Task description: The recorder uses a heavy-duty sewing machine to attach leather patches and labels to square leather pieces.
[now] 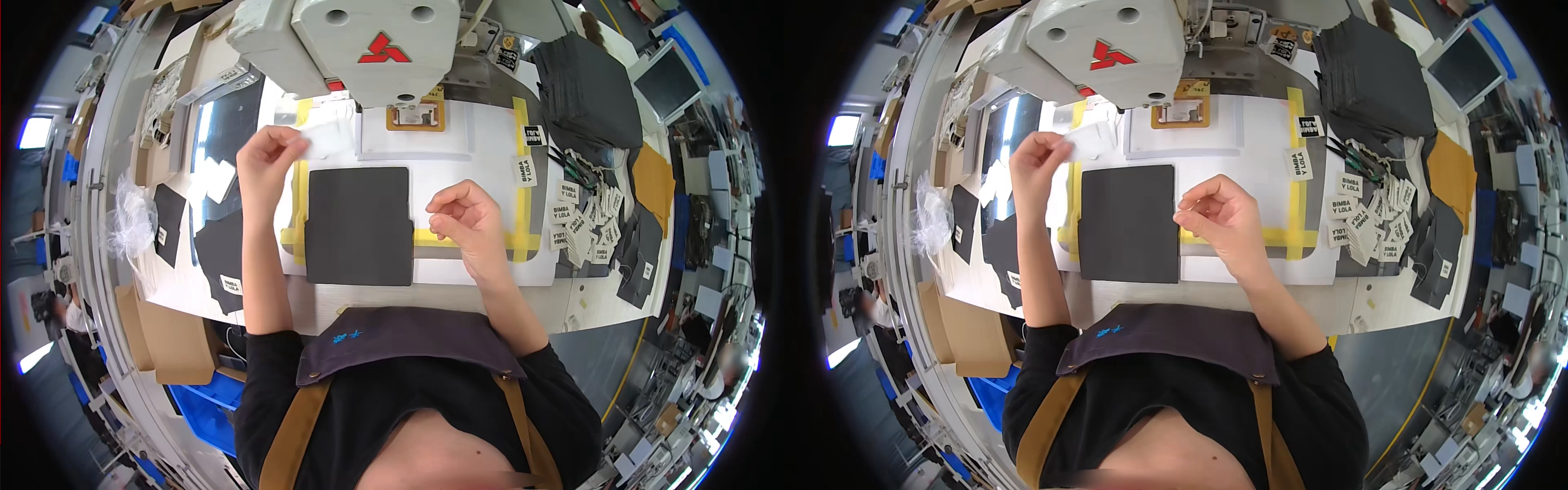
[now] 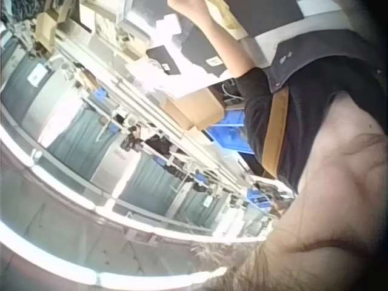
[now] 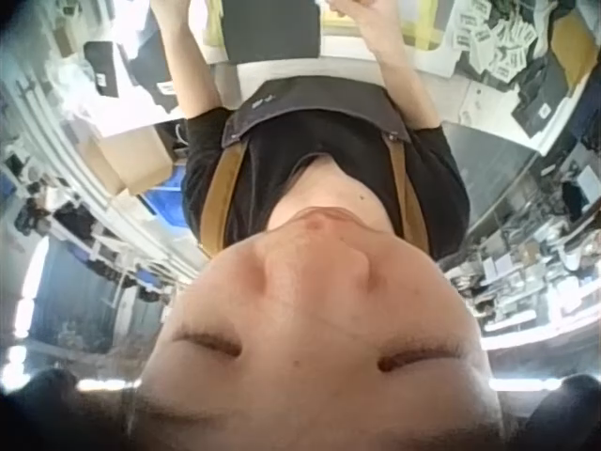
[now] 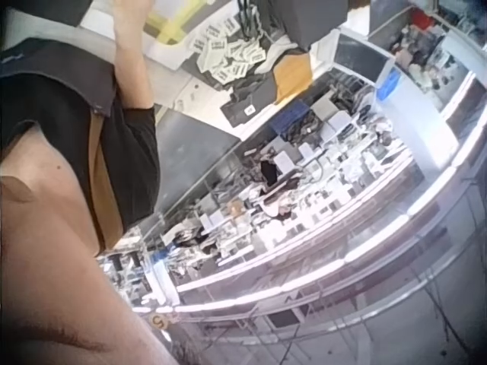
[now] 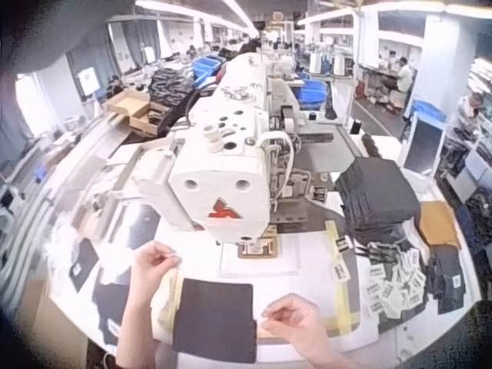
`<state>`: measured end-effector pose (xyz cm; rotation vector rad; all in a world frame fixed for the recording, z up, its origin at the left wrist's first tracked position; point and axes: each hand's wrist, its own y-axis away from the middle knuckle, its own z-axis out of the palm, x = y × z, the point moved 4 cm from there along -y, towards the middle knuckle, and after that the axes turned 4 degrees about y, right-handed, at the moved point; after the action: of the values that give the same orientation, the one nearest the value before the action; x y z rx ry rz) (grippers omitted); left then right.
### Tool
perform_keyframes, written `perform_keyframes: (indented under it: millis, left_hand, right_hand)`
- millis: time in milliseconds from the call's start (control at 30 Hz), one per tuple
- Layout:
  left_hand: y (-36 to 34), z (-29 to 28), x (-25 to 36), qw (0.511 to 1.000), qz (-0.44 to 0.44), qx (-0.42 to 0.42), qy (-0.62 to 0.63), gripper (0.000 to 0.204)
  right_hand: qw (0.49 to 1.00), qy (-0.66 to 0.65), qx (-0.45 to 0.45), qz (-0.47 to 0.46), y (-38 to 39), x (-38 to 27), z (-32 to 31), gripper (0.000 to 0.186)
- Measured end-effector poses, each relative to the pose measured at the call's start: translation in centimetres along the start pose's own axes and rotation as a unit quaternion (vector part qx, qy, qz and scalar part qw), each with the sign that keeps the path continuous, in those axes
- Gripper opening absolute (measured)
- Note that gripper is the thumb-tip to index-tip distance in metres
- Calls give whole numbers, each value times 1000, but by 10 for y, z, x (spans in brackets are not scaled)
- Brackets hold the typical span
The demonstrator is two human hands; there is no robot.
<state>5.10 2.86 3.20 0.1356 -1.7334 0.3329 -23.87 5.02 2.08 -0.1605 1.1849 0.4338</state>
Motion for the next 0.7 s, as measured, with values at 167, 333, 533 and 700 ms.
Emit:
perform_keyframes:
  millis: [167, 333, 533, 700]
  left_hand:
    - [-21, -33, -49, 993, -107, -12, -48, 10]
    - [-22, -59, -23, 992, 25, 57, -105, 10]
    - [1, 23, 18, 992, -52, -93, 66, 6]
    - [10, 88, 4, 985, 87, -151, -17, 7]
  right_hand:
    - [1000, 21, -10, 12, 0, 6, -3, 16]
    - [998, 58, -10, 39, -2, 4, -19, 15]
    - [973, 228, 3, -36, -16, -16, -12, 24]
    - [905, 390, -17, -171, -36, -27, -7, 30]
